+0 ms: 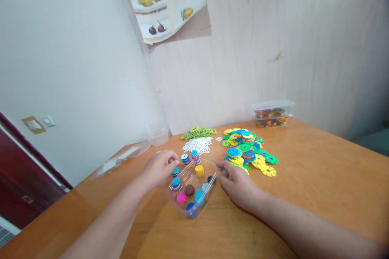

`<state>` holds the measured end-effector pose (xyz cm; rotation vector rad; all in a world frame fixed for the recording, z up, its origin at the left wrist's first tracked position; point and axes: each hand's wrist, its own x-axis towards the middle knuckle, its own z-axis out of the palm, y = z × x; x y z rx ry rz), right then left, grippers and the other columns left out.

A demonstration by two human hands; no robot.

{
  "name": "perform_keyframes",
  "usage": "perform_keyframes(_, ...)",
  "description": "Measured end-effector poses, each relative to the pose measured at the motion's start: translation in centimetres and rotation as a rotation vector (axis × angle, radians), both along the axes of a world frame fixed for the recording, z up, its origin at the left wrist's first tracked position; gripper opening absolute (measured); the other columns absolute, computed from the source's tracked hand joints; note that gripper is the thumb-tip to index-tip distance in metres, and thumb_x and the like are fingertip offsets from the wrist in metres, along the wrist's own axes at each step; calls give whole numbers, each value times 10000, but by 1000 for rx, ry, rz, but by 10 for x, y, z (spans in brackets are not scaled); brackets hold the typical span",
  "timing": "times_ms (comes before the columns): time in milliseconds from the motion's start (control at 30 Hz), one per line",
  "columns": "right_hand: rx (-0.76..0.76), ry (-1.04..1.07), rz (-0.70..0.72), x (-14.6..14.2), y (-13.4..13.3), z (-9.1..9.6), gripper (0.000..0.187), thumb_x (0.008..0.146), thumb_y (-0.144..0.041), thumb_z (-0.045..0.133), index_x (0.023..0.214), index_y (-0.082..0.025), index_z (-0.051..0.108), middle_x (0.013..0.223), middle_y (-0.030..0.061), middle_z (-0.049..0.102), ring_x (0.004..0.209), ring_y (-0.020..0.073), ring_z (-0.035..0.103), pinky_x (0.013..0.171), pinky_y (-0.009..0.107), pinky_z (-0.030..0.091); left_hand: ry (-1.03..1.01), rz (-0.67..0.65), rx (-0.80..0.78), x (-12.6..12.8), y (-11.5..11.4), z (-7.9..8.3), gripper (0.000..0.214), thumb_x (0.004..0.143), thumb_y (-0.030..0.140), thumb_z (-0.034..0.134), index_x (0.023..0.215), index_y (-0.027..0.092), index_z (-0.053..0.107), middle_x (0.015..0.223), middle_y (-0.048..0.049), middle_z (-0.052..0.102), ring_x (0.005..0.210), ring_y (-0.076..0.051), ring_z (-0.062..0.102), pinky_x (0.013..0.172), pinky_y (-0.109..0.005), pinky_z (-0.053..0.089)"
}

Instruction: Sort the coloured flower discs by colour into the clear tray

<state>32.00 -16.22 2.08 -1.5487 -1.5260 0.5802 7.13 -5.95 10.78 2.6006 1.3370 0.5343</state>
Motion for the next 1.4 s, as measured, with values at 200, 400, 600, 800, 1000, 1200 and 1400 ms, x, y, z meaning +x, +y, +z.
perform_keyframes(200,1,-6,9,1,0,0,357,770,-171,501,1112,-175,605,668,-8,611,642,157,555,589,258,367,-112,3,-278,-24,-8,-11,278,785,390,569,889,147,653,835,-37,674,756,-165,597,683,-263,449)
perform_keyframes(400,-3,17,15,1,-1,1,319,799,-203,501,1097,-166,611,659,-8,597,639,159,553,590,260,382,-79,-91,-354,-25,-18,-17,338,759,405,619,981,160,688,948,-54,648,834,-169,593,764,-270,470)
perform_keyframes(600,-21,33,28,0,-2,3,312,804,-218,501,1093,-172,609,677,-8,596,657,162,567,606,266,404,-56,-86,-359,-25,-14,-19,342,746,412,644,967,158,702,932,-50,635,810,-164,584,734,-254,468)
perform_keyframes(800,-14,18,13,0,-1,2,327,790,-188,507,1098,-170,615,665,-9,600,634,157,554,588,263,385,-96,-85,-403,-25,-13,-24,362,718,425,671,949,148,699,908,-51,648,809,-170,597,728,-259,475)
perform_keyframes(1000,-15,12,9,1,-1,2,320,793,-190,507,1094,-179,615,675,-8,601,652,159,561,603,260,393,-116,-85,-442,-24,-13,-24,352,716,425,672,914,135,692,859,-48,656,758,-160,597,691,-257,471)
perform_keyframes(1200,-7,11,13,0,-2,2,333,792,-181,497,1104,-173,611,672,-8,598,640,157,554,580,256,381,-102,-89,-447,-24,-12,-23,355,717,404,671,965,151,693,857,-36,654,750,-148,580,696,-254,465)
perform_keyframes(1400,-10,3,19,1,-3,4,319,798,-200,499,1093,-177,619,682,-5,606,648,158,561,582,259,380,-95,-76,-457,-23,-12,-24,336,696,404,681,898,136,693,839,-36,647,747,-152,582,690,-253,462)
